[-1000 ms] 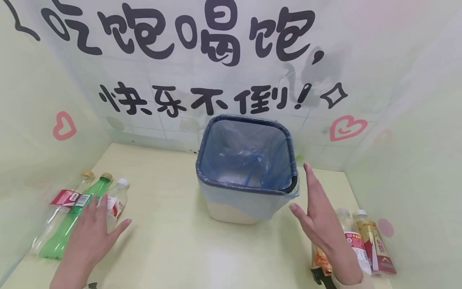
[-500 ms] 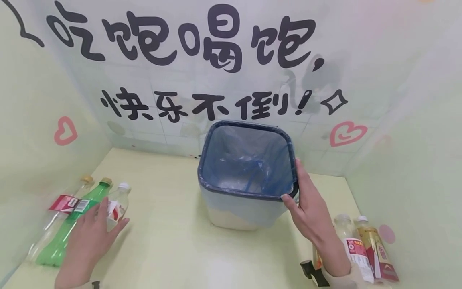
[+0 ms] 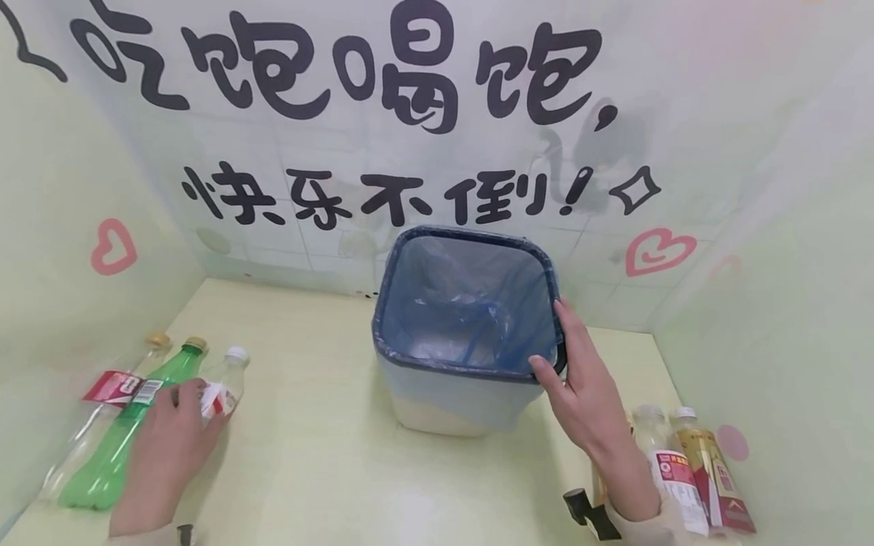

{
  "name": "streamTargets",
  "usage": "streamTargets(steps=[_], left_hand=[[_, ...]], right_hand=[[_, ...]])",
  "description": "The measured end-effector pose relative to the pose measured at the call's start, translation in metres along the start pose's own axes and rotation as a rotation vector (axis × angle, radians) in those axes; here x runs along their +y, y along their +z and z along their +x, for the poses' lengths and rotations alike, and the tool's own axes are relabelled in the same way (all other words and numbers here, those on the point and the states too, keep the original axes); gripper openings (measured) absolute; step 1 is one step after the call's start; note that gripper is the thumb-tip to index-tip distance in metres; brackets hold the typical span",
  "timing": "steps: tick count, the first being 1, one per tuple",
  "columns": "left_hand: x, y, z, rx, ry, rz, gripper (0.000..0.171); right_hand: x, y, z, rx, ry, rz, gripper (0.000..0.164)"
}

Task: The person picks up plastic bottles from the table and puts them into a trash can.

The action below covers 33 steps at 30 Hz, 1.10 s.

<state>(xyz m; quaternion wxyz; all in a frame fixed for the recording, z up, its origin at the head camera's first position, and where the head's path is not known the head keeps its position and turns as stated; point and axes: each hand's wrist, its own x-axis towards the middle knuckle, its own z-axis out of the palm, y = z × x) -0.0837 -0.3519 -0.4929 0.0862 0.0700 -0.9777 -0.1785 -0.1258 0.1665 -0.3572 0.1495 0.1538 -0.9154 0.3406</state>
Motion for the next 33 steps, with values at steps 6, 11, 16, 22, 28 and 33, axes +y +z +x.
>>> streamTargets(steps=[6,11,16,22,28,33], left_hand=[[-0.007,0.007,0.005,-0.088,-0.039,-0.002,0.079],[-0.007,0.010,0.005,-0.104,-0.046,0.021,0.083],[-0.006,0.008,0.001,-0.141,-0.048,0.021,0.082],[0.017,-0.013,0.004,-0.187,0.018,0.006,0.082],[0.050,-0.037,0.018,0.010,0.156,-0.015,0.081],[0.062,-0.052,0.023,0.045,0.179,-0.004,0.080]], right_hand=[[-0.002,0.000,0.000,0.034,-0.002,0.057,0.072],[-0.002,0.001,0.000,0.048,-0.006,0.080,0.072],[-0.002,0.005,0.000,0.029,0.001,0.098,0.072],[-0.001,0.007,0.000,0.023,0.014,0.086,0.073],[0.001,0.004,0.001,0.042,0.019,0.075,0.072],[0.002,0.004,0.000,0.023,0.034,0.082,0.073]])
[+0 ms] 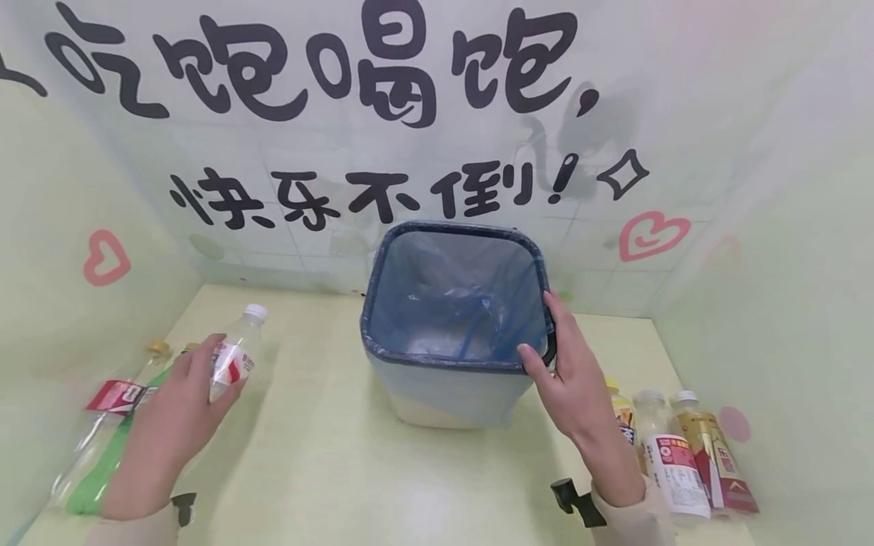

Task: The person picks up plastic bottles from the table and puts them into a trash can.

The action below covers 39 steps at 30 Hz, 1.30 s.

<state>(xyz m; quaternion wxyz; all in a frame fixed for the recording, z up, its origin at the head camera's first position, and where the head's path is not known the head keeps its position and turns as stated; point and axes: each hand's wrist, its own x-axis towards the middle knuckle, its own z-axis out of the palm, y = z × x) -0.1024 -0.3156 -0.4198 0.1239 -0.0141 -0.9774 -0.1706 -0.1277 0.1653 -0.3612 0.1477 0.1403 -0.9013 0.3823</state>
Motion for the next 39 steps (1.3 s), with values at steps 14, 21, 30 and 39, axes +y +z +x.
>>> streamTargets(steps=[14,21,30,39], left_hand=[[0.034,-0.046,0.030,0.016,0.104,0.000,0.075],[0.076,-0.074,0.047,0.031,0.199,-0.067,0.074],[0.106,-0.082,0.054,0.081,0.299,-0.042,0.079],[0.134,-0.097,0.068,0.083,0.390,-0.018,0.080]], right_hand=[[0.000,0.001,0.000,0.016,-0.028,-0.040,0.072],[0.001,0.000,0.001,0.016,-0.041,-0.051,0.073],[0.002,0.000,0.001,0.015,-0.044,-0.055,0.073],[0.005,-0.001,0.005,0.010,-0.044,-0.049,0.074]])
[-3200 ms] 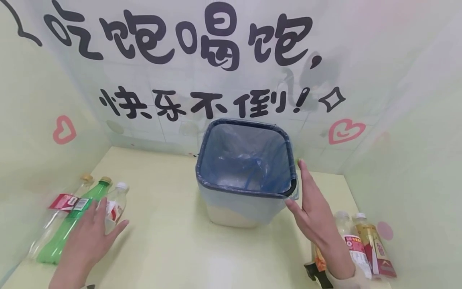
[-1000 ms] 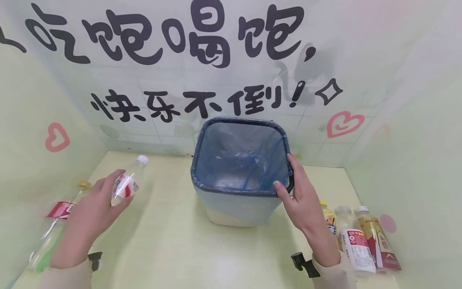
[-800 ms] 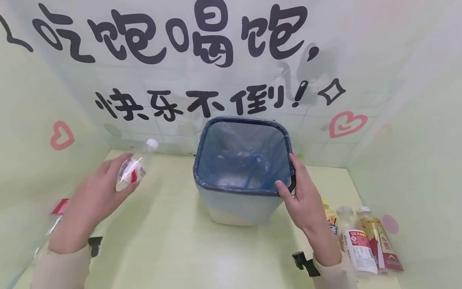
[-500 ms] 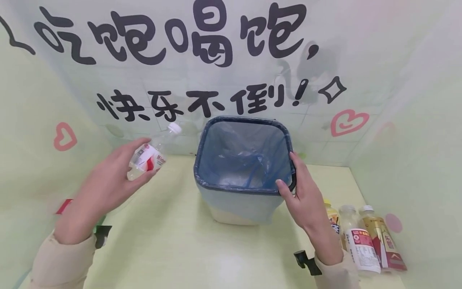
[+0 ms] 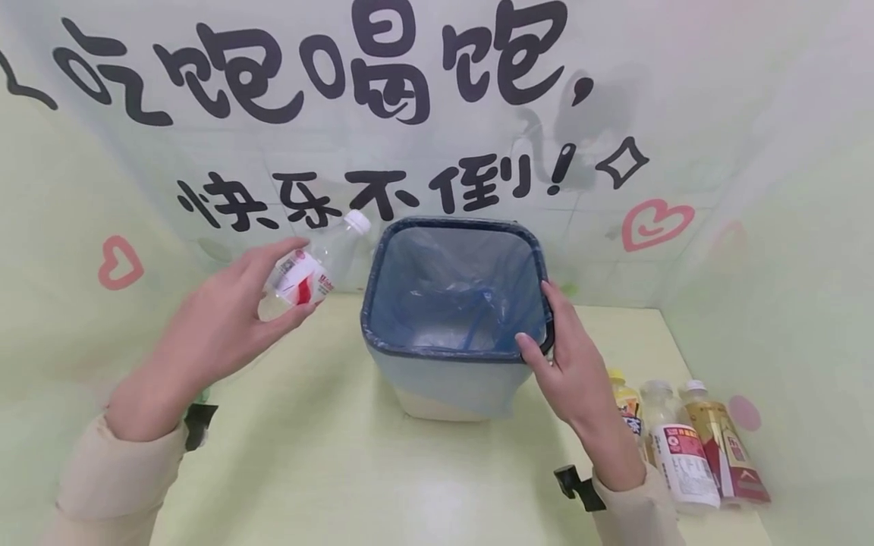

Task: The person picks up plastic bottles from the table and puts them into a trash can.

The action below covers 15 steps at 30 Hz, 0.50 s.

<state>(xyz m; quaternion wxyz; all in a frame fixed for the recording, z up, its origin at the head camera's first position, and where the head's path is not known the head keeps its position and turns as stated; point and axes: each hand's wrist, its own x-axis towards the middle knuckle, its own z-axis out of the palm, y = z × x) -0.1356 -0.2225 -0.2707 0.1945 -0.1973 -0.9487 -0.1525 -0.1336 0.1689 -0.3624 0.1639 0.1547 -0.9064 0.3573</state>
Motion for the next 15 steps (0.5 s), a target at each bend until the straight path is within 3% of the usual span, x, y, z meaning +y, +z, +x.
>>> streamTargets(steps=[6,10,15], left_hand=[[0.024,-0.018,0.035,-0.083,0.012,0.018,0.076],[0.040,-0.020,0.057,-0.164,0.026,-0.014,0.074],[0.051,-0.014,0.065,-0.237,0.029,-0.065,0.074]], right_hand=[[-0.001,-0.004,0.004,-0.002,0.002,-0.011,0.074],[-0.001,-0.006,0.003,-0.007,0.015,-0.017,0.075],[-0.004,-0.004,0.000,-0.033,0.019,-0.007,0.076]])
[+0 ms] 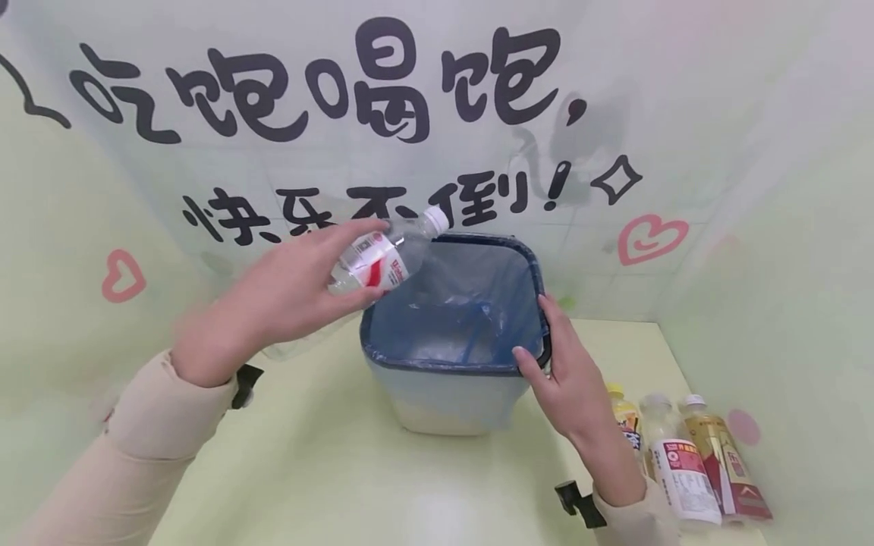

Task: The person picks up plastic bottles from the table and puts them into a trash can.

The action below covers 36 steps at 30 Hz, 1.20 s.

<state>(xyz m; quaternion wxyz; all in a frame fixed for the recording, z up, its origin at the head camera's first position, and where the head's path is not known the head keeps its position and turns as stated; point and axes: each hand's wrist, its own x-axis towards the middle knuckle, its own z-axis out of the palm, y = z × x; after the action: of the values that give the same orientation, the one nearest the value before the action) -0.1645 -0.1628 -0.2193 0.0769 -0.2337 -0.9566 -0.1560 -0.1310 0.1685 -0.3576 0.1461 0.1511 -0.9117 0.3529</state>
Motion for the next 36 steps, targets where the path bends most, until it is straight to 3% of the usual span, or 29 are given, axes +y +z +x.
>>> streamTargets(steps=[7,13,21,29,36], left_hand=[[0.009,0.009,0.013,-0.006,0.040,0.043,0.072],[0.029,0.013,0.043,-0.030,0.093,0.091,0.069],[0.050,0.029,0.076,-0.071,0.133,0.064,0.068],[0.058,0.045,0.079,-0.100,0.039,0.116,0.068],[0.068,0.053,0.082,-0.116,0.049,0.170,0.063]], right_hand=[[0.001,0.001,-0.001,0.005,0.001,-0.008,0.075],[0.003,-0.001,-0.002,-0.004,0.004,-0.019,0.076],[0.001,0.000,0.000,-0.006,0.004,-0.010,0.077],[0.001,0.002,0.001,-0.013,0.000,0.001,0.077],[0.002,0.000,0.000,-0.010,0.013,-0.006,0.077]])
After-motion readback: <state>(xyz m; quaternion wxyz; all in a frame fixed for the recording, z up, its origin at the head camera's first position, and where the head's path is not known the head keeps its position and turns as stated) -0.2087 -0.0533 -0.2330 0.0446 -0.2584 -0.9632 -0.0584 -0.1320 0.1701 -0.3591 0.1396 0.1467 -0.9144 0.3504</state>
